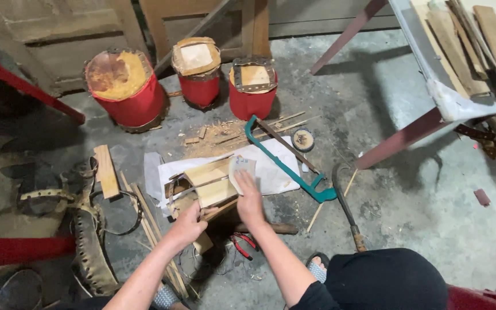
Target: Sanding the edges and surfaces of a small wooden frame using a piece of sandpaper.
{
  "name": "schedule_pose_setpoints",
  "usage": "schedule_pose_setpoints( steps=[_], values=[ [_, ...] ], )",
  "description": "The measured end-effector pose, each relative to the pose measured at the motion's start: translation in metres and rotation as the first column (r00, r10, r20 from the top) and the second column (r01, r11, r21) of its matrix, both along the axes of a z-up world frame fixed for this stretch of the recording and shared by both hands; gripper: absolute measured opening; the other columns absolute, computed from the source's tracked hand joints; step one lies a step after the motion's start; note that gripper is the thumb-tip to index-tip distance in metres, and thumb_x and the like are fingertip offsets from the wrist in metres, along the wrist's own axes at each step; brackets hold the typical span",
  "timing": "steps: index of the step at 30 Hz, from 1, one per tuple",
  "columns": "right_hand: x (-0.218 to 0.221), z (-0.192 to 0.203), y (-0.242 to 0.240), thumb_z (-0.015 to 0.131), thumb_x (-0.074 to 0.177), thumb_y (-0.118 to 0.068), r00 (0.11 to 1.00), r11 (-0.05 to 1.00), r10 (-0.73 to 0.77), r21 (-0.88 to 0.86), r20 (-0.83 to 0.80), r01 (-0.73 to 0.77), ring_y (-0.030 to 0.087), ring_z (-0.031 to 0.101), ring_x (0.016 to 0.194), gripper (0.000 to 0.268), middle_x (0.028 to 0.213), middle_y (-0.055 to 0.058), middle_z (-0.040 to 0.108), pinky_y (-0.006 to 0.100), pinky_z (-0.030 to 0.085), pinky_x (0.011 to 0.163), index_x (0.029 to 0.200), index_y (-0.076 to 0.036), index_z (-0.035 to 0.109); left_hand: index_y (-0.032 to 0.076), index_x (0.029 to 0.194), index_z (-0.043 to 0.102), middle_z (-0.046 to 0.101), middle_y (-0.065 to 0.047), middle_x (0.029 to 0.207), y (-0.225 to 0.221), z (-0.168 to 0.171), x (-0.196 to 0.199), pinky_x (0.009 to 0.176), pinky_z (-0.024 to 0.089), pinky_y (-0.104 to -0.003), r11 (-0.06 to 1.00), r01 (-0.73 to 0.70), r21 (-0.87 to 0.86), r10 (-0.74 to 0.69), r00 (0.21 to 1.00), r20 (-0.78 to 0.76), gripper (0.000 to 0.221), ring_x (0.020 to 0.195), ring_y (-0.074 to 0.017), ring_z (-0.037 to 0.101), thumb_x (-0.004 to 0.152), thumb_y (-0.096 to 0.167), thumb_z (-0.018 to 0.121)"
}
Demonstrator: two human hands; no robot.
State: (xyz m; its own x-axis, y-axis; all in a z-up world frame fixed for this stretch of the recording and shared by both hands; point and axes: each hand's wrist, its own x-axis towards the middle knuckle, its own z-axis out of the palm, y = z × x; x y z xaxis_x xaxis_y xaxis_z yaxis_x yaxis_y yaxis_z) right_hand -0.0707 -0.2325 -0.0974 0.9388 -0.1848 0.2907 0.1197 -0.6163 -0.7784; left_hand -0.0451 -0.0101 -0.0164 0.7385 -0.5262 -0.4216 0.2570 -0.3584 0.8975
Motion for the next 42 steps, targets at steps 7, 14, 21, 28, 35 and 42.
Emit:
schedule_pose_setpoints(
  steps=[7, 14, 21, 28, 35, 42],
  values=[
    [0.002, -0.005, 0.041, 0.041, 0.086, 0.013, 0.959, 0.967, 0.247, -0.107, 0.137, -0.233, 0.034, 0.049, 0.142, 0.072, 0.15, 0.009, 0.057, 0.048, 0.031, 0.123, 0.142, -0.025, 0.063, 0.004, 0.152, 0.041, 0.055, -0.017, 0.149, 0.0, -0.019, -0.003, 0.121, 0.031, -0.048, 0.989, 0.033, 0.146, -0.042, 0.997, 0.058, 0.078, 0.144, -0.0273, 0.046, 0.076, 0.0, 0.057],
    [0.0, 0.007, 0.045, 0.039, 0.085, 0.012, 0.977, 0.983, 0.174, -0.08, 0.123, -0.165, 0.039, 0.047, 0.141, 0.071, 0.15, 0.013, 0.055, 0.049, 0.031, 0.122, 0.143, -0.021, 0.062, 0.003, 0.132, 0.062, 0.072, -0.012, 0.122, 0.001, -0.013, 0.006, 0.109, 0.045, -0.044, 0.979, 0.029, 0.2, -0.043, 0.997, 0.065, 0.058, 0.123, -0.0223, 0.062, 0.074, 0.0, 0.057],
    [0.014, -0.019, -0.003, 0.041, 0.061, 0.028, 0.996, 0.992, -0.017, -0.129, -0.086, 0.006, 0.038, 0.041, 0.146, 0.095, 0.154, 0.017, 0.051, 0.055, 0.017, 0.127, 0.144, -0.014, 0.059, 0.018, 0.142, 0.052, 0.064, -0.002, 0.135, -0.024, 0.052, 0.003, 0.1, 0.055, -0.033, 0.894, 0.131, 0.428, -0.018, 0.966, -0.258, 0.057, 0.111, -0.0146, 0.065, 0.091, -0.006, 0.052],
    [0.0, 0.027, 0.048, 0.039, 0.092, 0.007, 0.952, 0.949, 0.3, -0.117, 0.055, -0.292, 0.029, 0.046, 0.145, 0.068, 0.153, 0.002, 0.054, 0.045, 0.03, 0.124, 0.145, -0.031, 0.059, 0.01, 0.129, 0.064, 0.075, -0.015, 0.118, 0.006, -0.044, 0.006, 0.103, 0.05, -0.047, 0.902, 0.063, 0.427, -0.1, 0.993, 0.066, 0.052, 0.122, -0.0316, 0.066, 0.077, 0.018, 0.068],
    [0.0, -0.007, 0.031, 0.046, 0.09, 0.011, 0.998, 0.993, 0.045, 0.107, 0.052, -0.051, 0.043, 0.048, 0.137, 0.058, 0.145, 0.021, 0.057, 0.051, 0.029, 0.121, 0.14, -0.011, 0.064, 0.017, 0.118, 0.072, 0.078, -0.009, 0.113, 0.002, -0.008, -0.005, 0.102, 0.051, -0.041, 0.917, 0.03, 0.399, -0.044, 0.999, 0.025, 0.046, 0.119, -0.0272, 0.068, 0.074, 0.009, 0.061],
    [0.009, -0.016, 0.011, 0.049, 0.096, 0.003, 0.992, 0.999, 0.042, -0.024, 0.116, -0.04, 0.033, 0.049, 0.139, 0.053, 0.144, 0.011, 0.061, 0.046, 0.027, 0.122, 0.138, -0.022, 0.068, 0.015, 0.119, 0.067, 0.074, -0.016, 0.118, -0.002, -0.006, -0.004, 0.104, 0.049, -0.048, 0.878, 0.08, 0.473, -0.114, 0.993, 0.043, 0.042, 0.123, -0.0342, 0.064, 0.078, 0.016, 0.06]
  ],
)
